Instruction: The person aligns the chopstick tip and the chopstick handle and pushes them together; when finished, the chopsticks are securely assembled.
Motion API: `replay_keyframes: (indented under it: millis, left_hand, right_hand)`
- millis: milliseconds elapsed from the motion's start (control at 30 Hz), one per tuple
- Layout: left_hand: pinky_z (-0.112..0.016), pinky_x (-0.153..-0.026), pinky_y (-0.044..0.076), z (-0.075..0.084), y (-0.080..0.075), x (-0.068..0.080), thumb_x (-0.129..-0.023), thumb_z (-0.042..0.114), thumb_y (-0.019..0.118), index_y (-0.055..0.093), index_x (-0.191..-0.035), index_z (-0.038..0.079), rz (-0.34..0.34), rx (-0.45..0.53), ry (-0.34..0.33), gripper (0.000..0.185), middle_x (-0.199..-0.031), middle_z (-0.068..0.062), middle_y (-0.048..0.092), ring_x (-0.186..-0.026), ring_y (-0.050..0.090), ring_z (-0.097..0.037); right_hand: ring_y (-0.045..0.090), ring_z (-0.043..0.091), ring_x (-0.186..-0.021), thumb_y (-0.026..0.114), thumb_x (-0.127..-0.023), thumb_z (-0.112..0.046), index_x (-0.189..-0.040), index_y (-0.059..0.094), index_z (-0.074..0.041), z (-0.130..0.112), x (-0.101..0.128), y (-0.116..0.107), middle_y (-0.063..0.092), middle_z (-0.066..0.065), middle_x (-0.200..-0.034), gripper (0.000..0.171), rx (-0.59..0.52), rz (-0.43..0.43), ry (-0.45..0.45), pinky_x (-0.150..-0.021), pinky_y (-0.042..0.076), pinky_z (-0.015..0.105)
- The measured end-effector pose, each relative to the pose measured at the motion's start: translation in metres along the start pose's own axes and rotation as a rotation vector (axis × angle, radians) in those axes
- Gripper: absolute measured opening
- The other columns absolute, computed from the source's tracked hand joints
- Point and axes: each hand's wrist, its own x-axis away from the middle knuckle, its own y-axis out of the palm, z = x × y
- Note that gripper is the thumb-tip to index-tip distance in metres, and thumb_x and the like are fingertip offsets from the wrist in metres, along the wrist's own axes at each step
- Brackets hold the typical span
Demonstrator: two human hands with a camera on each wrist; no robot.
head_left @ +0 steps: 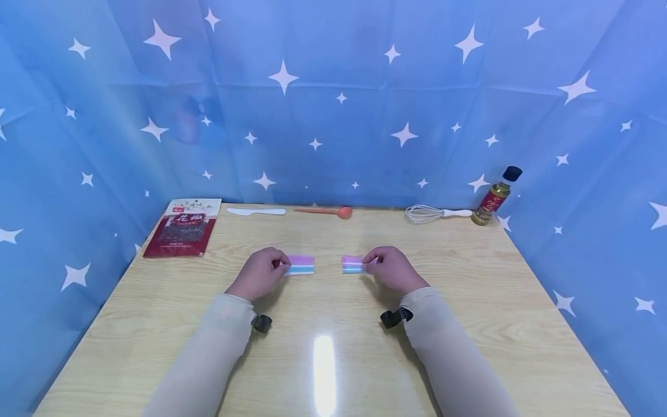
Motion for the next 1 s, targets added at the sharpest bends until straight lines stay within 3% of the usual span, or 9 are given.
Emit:
replay_keyframes:
  millis: [333, 500, 1000]
  left_hand:
    - [-0.038, -0.085, 0.047, 0.0003, 0.0017, -0.0021, -0.102, 0.014, 0.069, 0.077, -0.103, 0.012, -0.085, -0.009, -0.04, 0.008, -0.096, -0.004, 0.064, -0.091, 0.056, -0.022]
    - [-0.038, -0.083, 0.047, -0.0005, 0.0012, -0.0025, -0.102, 0.013, 0.069, 0.077, -0.103, 0.01, -0.109, -0.022, -0.018, 0.009, -0.091, -0.004, 0.062, -0.086, 0.055, -0.02]
    - [-0.041, -0.089, 0.052, -0.0054, 0.0016, 0.0008, -0.101, 0.011, 0.068, 0.076, -0.098, 0.013, -0.134, -0.035, -0.023, 0.009, -0.092, 0.0, 0.067, -0.086, 0.058, -0.017]
  right_hand:
    - [0.053, 0.023, -0.078, 0.074, -0.098, -0.017, -0.1, 0.077, -0.014, 0.005, -0.0017, 0.0023, 0.064, 0.009, -0.098, 0.006, 0.053, -0.045, 0.005, -0.066, 0.044, 0.035]
    - [0.054, 0.025, -0.081, 0.073, -0.098, -0.015, -0.101, 0.076, -0.013, 0.0055, -0.0027, 0.0038, 0.064, 0.009, -0.101, 0.006, 0.058, -0.052, 0.033, -0.068, 0.045, 0.035]
    - [0.054, 0.025, -0.086, 0.072, -0.099, -0.015, -0.105, 0.076, -0.013, 0.0044, -0.0049, 0.0083, 0.065, 0.01, -0.109, 0.007, 0.077, -0.043, 0.039, -0.071, 0.044, 0.035]
